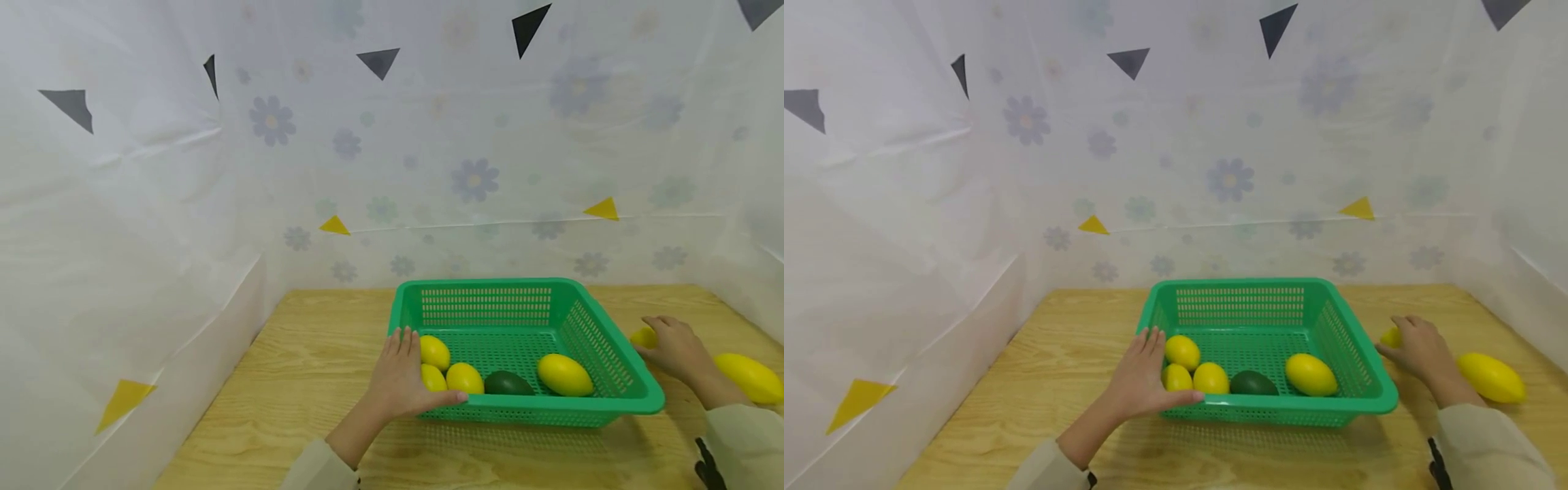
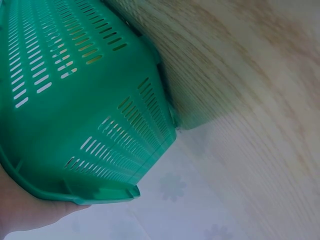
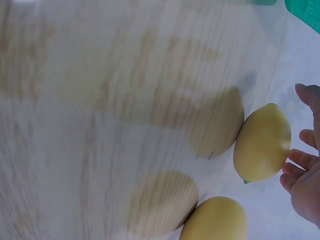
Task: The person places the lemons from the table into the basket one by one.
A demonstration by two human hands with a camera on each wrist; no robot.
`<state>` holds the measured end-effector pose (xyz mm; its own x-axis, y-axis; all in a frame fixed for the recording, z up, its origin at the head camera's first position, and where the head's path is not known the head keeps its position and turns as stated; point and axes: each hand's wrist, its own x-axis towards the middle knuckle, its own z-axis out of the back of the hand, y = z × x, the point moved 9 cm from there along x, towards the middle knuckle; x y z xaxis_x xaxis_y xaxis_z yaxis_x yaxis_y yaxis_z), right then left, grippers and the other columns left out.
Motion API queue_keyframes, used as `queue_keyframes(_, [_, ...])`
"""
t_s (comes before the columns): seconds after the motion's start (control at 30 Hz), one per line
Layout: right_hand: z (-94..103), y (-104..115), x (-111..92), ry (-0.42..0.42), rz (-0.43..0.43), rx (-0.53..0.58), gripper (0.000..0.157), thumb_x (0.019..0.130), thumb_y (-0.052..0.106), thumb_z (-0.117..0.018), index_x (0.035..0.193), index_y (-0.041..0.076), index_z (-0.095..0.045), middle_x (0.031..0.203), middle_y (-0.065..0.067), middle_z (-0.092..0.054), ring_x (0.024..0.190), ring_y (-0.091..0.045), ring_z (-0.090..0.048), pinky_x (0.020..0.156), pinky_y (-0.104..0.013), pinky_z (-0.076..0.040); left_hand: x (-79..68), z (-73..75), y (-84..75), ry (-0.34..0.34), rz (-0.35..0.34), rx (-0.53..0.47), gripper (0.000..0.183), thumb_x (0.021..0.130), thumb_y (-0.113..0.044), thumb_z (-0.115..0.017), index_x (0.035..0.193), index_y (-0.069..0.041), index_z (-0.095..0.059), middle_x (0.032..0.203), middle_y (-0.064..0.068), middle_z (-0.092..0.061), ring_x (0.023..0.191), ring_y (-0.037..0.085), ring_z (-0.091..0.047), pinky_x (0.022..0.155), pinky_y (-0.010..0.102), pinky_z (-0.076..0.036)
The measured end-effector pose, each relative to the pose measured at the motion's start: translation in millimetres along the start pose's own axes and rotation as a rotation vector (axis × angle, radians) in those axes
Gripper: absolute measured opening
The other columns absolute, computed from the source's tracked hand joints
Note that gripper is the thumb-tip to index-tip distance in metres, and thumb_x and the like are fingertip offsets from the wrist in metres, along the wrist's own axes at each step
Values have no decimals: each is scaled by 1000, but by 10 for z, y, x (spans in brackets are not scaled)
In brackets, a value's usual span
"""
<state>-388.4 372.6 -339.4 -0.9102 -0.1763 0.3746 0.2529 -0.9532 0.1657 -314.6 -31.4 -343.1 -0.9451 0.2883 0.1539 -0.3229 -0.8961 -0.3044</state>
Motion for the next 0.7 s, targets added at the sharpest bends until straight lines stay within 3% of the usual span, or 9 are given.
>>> queue_keyframes(0.7, [-75,-139,13,67,-7,-66,64,84,26,-67,117,-23,-43,112,-50,-39,96,-61,-38,76,-66,-39,-12,10,-9,3,5,3,109,74,-72,-54,147,2,-20,153,20,-18,143,36,-12,118,45,-14])
